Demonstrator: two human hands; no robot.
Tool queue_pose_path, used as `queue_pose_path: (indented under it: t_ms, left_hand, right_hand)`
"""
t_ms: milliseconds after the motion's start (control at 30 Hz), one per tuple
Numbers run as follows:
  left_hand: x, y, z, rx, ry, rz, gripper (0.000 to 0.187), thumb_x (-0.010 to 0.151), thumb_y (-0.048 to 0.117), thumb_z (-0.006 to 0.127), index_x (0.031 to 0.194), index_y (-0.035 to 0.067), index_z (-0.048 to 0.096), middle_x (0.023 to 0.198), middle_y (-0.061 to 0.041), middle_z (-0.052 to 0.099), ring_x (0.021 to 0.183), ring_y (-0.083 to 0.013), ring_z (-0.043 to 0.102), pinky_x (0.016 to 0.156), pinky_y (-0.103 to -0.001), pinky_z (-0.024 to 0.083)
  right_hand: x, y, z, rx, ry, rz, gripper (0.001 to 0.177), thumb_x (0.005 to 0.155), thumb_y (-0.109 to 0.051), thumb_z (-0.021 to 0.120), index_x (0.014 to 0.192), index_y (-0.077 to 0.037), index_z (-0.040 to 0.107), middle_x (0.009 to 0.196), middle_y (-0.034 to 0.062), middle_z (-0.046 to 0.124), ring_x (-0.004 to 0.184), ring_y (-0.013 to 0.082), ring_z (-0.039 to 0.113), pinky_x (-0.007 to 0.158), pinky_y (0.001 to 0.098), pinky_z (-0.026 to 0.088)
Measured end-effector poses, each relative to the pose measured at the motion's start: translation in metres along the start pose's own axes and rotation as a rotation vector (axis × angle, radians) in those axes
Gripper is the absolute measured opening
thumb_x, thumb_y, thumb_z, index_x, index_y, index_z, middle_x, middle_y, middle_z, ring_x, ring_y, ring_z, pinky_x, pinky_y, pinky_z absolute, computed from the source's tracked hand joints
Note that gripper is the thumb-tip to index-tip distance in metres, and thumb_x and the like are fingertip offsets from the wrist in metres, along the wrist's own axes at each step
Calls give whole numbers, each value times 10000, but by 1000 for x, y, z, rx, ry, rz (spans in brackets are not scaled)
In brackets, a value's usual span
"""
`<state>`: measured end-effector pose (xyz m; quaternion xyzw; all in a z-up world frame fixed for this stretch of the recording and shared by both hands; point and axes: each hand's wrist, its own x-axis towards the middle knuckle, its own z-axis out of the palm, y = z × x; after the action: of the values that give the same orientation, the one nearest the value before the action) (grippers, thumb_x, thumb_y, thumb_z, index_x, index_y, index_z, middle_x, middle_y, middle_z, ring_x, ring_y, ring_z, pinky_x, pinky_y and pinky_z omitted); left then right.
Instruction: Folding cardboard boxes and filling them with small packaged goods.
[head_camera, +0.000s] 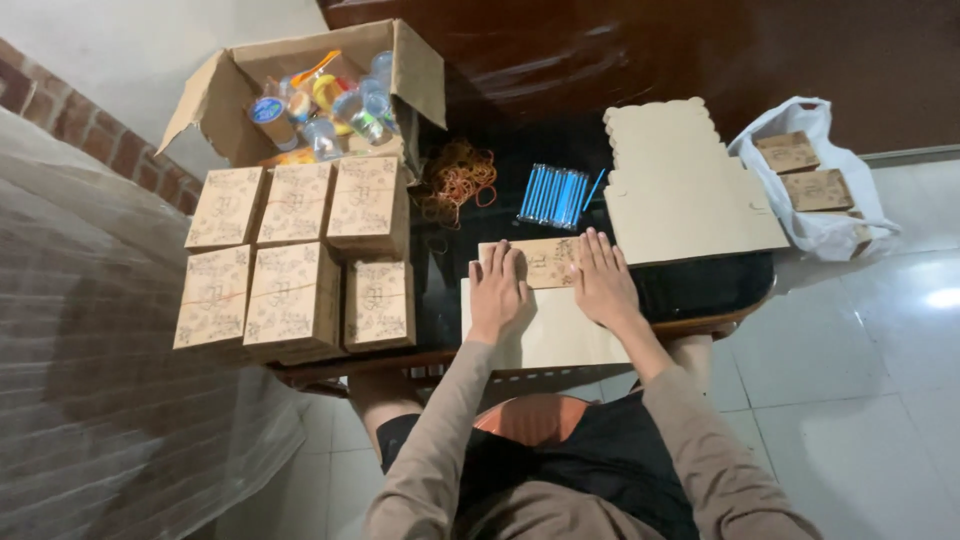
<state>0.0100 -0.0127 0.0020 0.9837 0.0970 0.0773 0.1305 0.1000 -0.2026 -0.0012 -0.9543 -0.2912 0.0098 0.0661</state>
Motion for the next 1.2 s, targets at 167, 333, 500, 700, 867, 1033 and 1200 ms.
queue_pose_path:
  t_ms: [167, 333, 500, 700, 867, 1033, 1200]
  left_hand:
    - [11, 52, 14, -28, -50, 84, 626, 971, 294, 373, 1567, 106, 334, 1648, -178, 321, 1542, -322, 278, 1231, -554, 200]
    - [12, 61, 30, 67, -142, 236, 614, 1050, 335, 202, 1622, 111, 205, 1698, -138, 221, 1577, -300, 192, 1272, -487, 123]
    - [-2, 35, -9, 29, -210, 88, 679, 1083, 504, 143, 1647, 128, 197, 1712, -103, 205, 1586, -268, 156, 1260, -487, 120]
    - [-23, -7, -22, 73, -197, -24, 691, 1068, 465, 107, 1646, 91, 163, 1723, -121, 156, 1596, -270, 114, 1277, -478, 65]
    - [-25, 1, -31, 51, -148, -49, 680, 1063, 441, 169, 1639, 82, 188, 1715, -125, 183, 1591, -263, 139, 1276, -476, 70]
    - [-27, 1, -27, 28, -124, -62, 688, 1054, 449, 194, 1635, 80, 200, 1708, -131, 200, 1587, -260, 152, 1276, -475, 81]
    - [-27, 1, -30, -2, -106, -58, 680, 1020, 375, 253, 1628, 75, 200, 1705, -140, 206, 1583, -269, 172, 1278, -476, 90]
  right_hand:
    - [1, 3, 3, 31, 25, 2, 644, 1081, -381, 241, 1630, -47, 226, 1723, 135, 174, 1585, 288, 171, 1283, 452, 126]
    - [2, 7, 10, 78, 30, 9, 630, 1090, -376, 227, 1639, -67, 229, 1730, 105, 160, 1591, 264, 149, 1280, 435, 100]
    - [1, 6, 9, 95, 25, 11, 643, 1068, -369, 237, 1636, -68, 227, 1732, 107, 149, 1593, 266, 135, 1287, 434, 84]
    - [0, 5, 6, 78, 7, 24, 641, 1064, -355, 247, 1640, -75, 225, 1735, 101, 150, 1595, 264, 142, 1293, 435, 86]
    - [-2, -9, -3, 61, -26, 61, 633, 1071, -344, 249, 1635, -57, 224, 1733, 123, 147, 1595, 281, 139, 1290, 464, 92]
    - [-41, -56, -31, 51, -126, 132, 641, 1076, -365, 185, 1630, -43, 202, 1728, 151, 112, 1595, 300, 104, 1280, 508, 78]
    - [-89, -99, -37, 72, -192, 43, 611, 1059, -297, 278, 1608, -29, 256, 1699, 201, 194, 1579, 344, 160, 1260, 516, 134]
